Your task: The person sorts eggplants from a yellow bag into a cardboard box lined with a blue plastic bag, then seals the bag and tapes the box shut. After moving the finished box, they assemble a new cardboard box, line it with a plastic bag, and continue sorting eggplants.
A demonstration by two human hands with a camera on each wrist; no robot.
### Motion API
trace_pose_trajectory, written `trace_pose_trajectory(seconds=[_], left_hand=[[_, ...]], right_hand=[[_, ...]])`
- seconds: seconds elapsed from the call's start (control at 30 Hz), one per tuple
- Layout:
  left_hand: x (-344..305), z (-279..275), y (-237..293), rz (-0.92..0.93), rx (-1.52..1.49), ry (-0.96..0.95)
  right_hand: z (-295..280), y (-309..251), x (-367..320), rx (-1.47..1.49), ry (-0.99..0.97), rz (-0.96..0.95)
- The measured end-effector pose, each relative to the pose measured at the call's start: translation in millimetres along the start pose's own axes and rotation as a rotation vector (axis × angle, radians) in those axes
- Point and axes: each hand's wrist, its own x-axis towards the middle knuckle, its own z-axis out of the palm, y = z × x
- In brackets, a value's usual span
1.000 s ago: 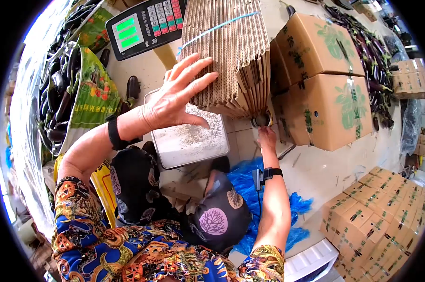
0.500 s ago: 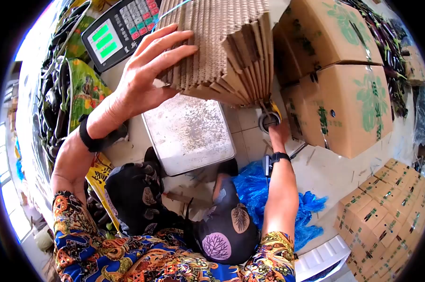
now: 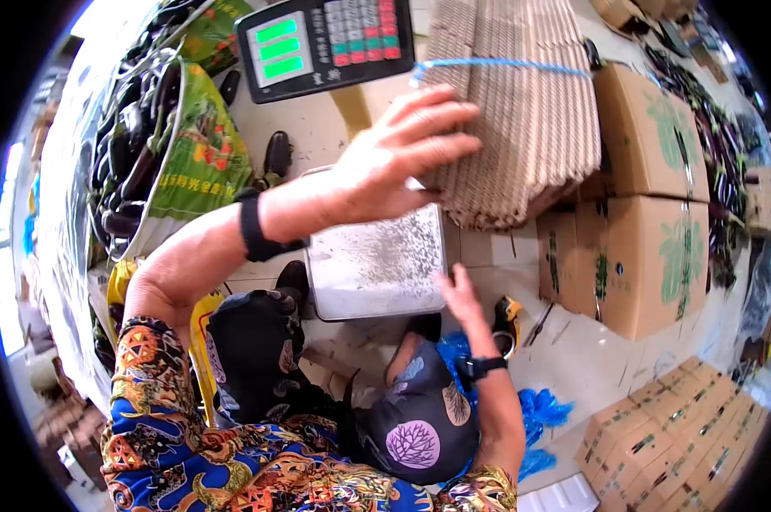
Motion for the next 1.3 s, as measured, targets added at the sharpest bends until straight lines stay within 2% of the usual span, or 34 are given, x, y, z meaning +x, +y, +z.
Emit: trace_pose_trajectory(seconds=[0.03,0.07,0.13,0.27,0.33,0.4,0.47,0.5,0.53,0.6,0.7,0.77,0.8,0.9,1.03,1.07,1.13,1.2,1.3], left_hand=[[1,3,3,-0.001,-0.021,-0.013],[1,6,5,0.000,-0.046,-0.025],[3,19,17,-0.009,-0.090,-0.007],[11,26,27,0.063,-0.076,0.010],[9,24,22,0.085,-0.024,-0.005],[0,13,17,0.073,-0.028,-0.046],[-6,7,16,0.026,-0.018,-0.068],[-10,7,16,0.000,-0.031,-0.069],[-12,7,17,-0.029,-0.045,-0.065],[-12,3,16,-0.060,-0.098,-0.116],[-10,-6,17,-0.102,-0.140,-0.129],[-11,-11,18,-0.134,-0.175,-0.026],[-13,-11,20,-0.149,-0.187,0.015],[-19,-11,27,-0.179,-0.108,0.077],[-32,-21,31,-0.170,-0.047,0.021],[-35,-25,31,-0.190,-0.037,0.014],[-40,-30,29,-0.232,-0.042,0.009],[-39,-36,28,-0.244,-0.029,0.029],[-34,-39,30,-0.360,-0.095,0.004]], right_hand=[[20,-17,7,-0.244,-0.058,0.110],[31,-16,11,-0.289,0.026,-0.074],[19,-32,7,-0.250,-0.118,0.020],[44,-21,-16,-0.258,-0.156,0.015],[44,-37,-25,-0.235,-0.217,0.070],[47,-21,-19,-0.114,0.038,-0.085],[51,21,13,0.090,0.286,-0.182],[6,-38,-17,0.303,0.196,-0.022],[0,-26,-11,0.263,0.401,-0.082],[-31,-34,-20,0.288,0.532,-0.166],[-60,-49,-40,0.346,0.584,-0.208],[-72,-53,-58,0.306,0.605,-0.250],[-79,-44,-69,0.250,0.588,-0.240],[-78,45,-64,0.192,0.715,-0.108],[-79,140,-82,-0.086,0.929,0.235],[-84,156,-82,-0.102,0.904,0.312],[-91,168,-78,-0.240,0.852,0.423],[-98,175,-64,-0.298,0.875,0.438],[-102,184,-43,-0.369,0.889,0.456]])
